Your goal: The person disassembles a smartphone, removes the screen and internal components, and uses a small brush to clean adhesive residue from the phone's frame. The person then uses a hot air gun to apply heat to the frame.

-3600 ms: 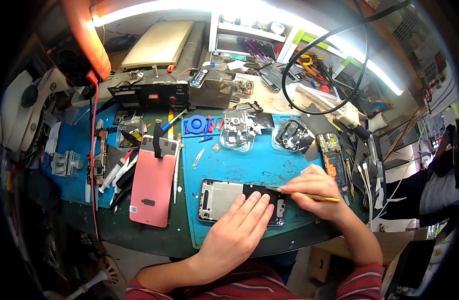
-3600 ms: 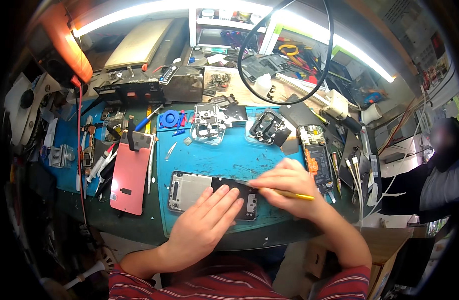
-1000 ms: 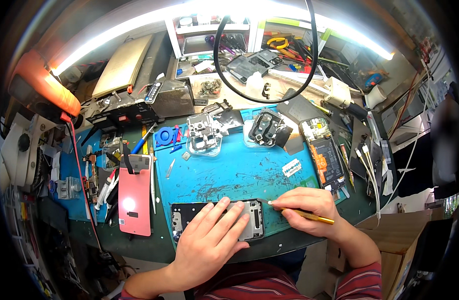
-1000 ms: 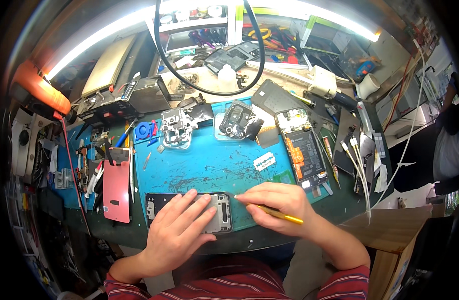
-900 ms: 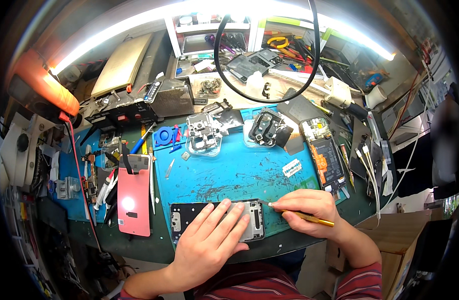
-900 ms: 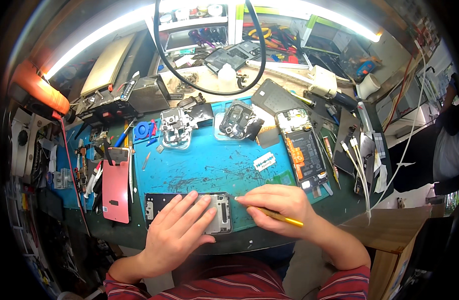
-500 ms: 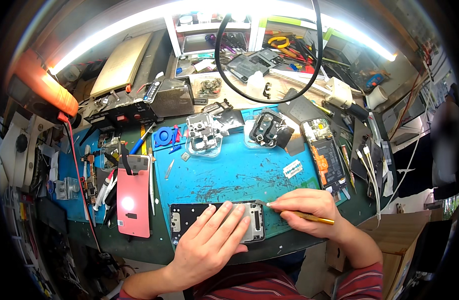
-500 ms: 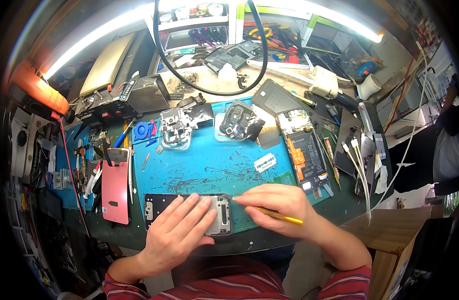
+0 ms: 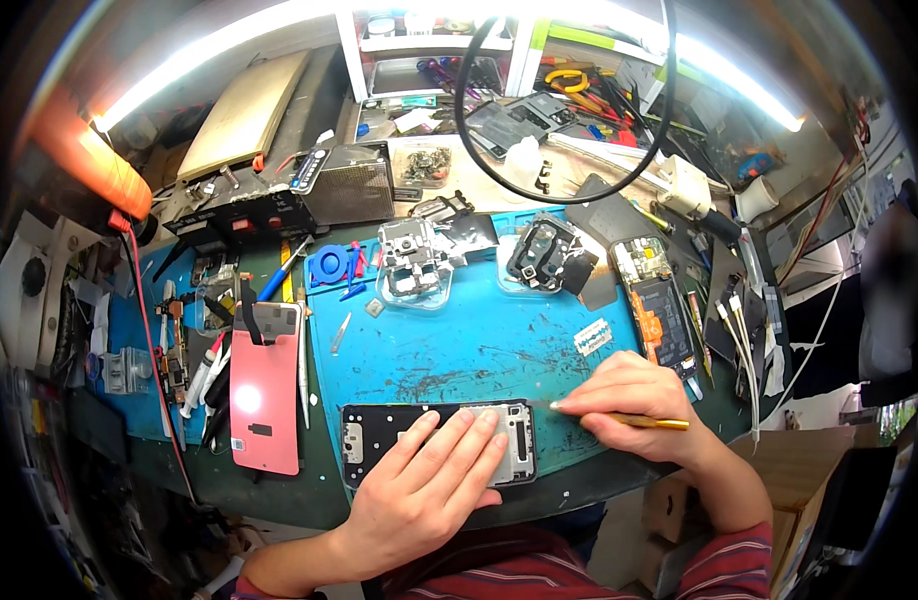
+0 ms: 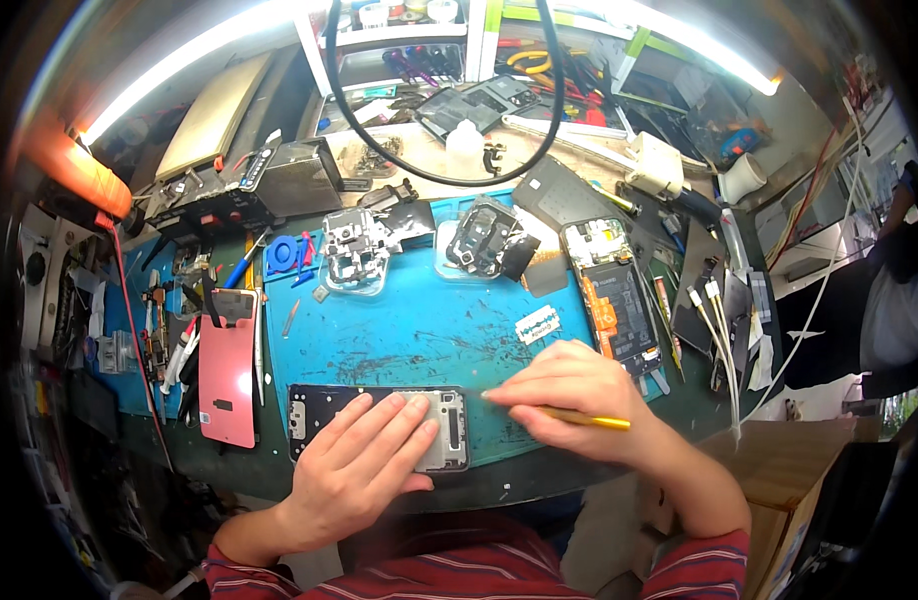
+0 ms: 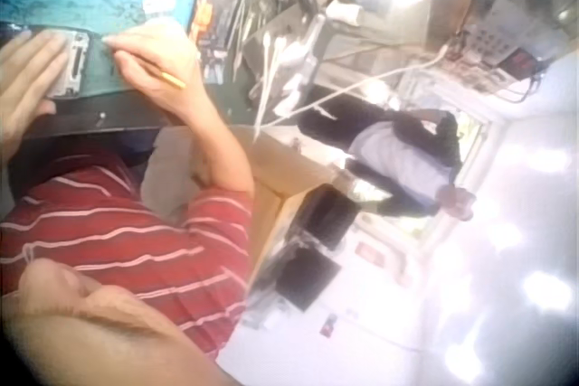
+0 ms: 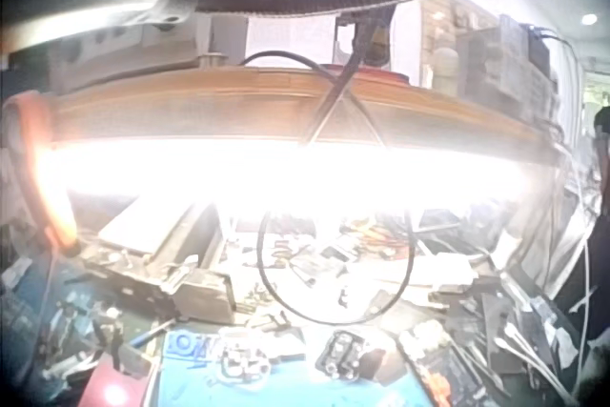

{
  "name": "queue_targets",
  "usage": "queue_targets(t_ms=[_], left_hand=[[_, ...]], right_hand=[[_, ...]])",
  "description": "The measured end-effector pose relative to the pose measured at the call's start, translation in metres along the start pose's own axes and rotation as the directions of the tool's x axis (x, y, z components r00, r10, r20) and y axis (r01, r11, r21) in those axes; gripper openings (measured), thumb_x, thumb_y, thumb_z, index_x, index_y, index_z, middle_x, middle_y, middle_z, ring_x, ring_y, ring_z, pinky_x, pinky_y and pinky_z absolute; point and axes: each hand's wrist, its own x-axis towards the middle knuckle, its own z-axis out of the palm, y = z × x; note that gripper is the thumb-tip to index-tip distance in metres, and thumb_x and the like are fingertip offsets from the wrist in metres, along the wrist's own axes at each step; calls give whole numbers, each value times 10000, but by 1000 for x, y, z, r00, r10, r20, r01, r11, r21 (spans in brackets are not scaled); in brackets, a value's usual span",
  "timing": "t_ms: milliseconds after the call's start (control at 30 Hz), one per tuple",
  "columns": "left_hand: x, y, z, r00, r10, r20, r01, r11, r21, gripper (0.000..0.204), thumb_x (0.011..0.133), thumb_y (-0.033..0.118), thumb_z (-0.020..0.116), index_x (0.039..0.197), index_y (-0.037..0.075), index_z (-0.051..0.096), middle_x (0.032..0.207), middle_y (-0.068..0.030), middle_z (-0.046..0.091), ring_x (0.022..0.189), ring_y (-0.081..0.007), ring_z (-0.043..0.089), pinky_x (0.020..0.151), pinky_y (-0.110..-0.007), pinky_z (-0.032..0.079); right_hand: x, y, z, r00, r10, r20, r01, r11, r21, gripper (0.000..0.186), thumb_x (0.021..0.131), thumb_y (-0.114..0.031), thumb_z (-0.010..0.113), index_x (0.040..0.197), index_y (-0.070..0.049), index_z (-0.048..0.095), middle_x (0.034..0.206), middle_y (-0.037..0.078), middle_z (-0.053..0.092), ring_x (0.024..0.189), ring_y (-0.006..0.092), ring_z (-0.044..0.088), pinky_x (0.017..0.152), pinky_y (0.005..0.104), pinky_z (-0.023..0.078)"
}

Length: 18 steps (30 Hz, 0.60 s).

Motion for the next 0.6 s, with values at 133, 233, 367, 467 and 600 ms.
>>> queue_targets(t_ms=[133,233,367,467,600], left_hand=[[3,-1,0,1000,2,-1,-2,1000,1,515,956,391,675,1318,25,696,1369,-134,685,1297,-284,637,1111,-462,502],[1,-2,0,1000,-4,0,4,1000,-10,510,959,387,672,1319,26,696,1365,-133,688,1297,-284,638,1108,-463,504],[2,-2,1,1000,4,2,-4,1000,-4,509,965,389,664,1320,26,696,1364,-131,689,1297,-284,639,1108,-463,504],[2,-3,1,1000,5,5,-5,1000,1,512,969,394,659,1324,27,694,1368,-129,687,1300,-283,637,1111,-463,502],[1,-2,0,1000,6,13,-6,1000,15,517,971,399,656,1331,28,693,1376,-128,683,1308,-281,631,1115,-463,499]], right_hand=[[11,3,0,1000,11,-17,-10,1000,13,236,836,0,763,1061,-51,812,952,83,788,874,237,729,797,362,563],[0,7,-1,1000,17,-22,-15,995,98,242,834,0,764,1068,-44,809,954,91,787,863,248,735,786,365,576],[1,4,2,999,-48,-17,50,996,77,257,834,3,774,1088,-25,800,969,108,787,880,254,746,784,363,586],[2,5,3,998,-56,-8,56,997,61,267,829,12,780,1094,-18,797,970,115,785,877,257,747,777,362,588],[3,4,4,998,-60,-7,61,997,55,272,826,18,781,1096,-15,795,971,117,785,871,258,746,770,362,588]])
